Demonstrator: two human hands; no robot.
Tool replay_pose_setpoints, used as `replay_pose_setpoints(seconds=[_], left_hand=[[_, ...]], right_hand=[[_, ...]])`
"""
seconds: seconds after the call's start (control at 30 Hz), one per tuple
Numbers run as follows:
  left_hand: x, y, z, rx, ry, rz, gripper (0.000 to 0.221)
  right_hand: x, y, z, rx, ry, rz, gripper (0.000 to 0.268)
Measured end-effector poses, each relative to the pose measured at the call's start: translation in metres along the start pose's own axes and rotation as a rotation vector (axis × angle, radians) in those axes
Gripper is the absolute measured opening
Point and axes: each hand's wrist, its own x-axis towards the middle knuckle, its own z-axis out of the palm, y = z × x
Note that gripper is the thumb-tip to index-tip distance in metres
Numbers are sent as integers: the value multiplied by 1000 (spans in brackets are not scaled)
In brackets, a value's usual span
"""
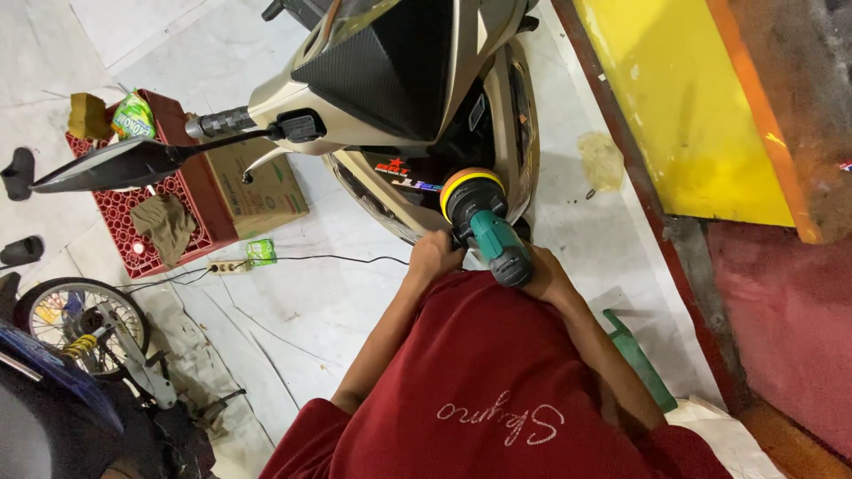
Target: The person uses a green electric polisher with a yellow pad to buff the front fairing of a beige motorcycle. They move the tool in circular motions across the surface, focusing on the area below the windshield and around the headlight.
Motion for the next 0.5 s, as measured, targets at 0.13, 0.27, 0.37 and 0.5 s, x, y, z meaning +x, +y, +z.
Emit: replay_pose_setpoints(seconds=[0.13, 0.27, 0.37, 0.5], left_hand=[[-2, 11, -3, -3, 15, -26, 33], [2, 6, 5, 20, 38, -15, 35], [3, 2, 12, 51, 89, -2, 38], [6, 15, 7, 81, 79, -48, 37]], right_hand=[[6, 16, 1, -55, -31, 2, 35], [10, 20, -2, 21, -6, -82, 36], [14, 22, -5, 33, -24, -77, 35], [23, 51, 0, 16, -40, -82, 30]])
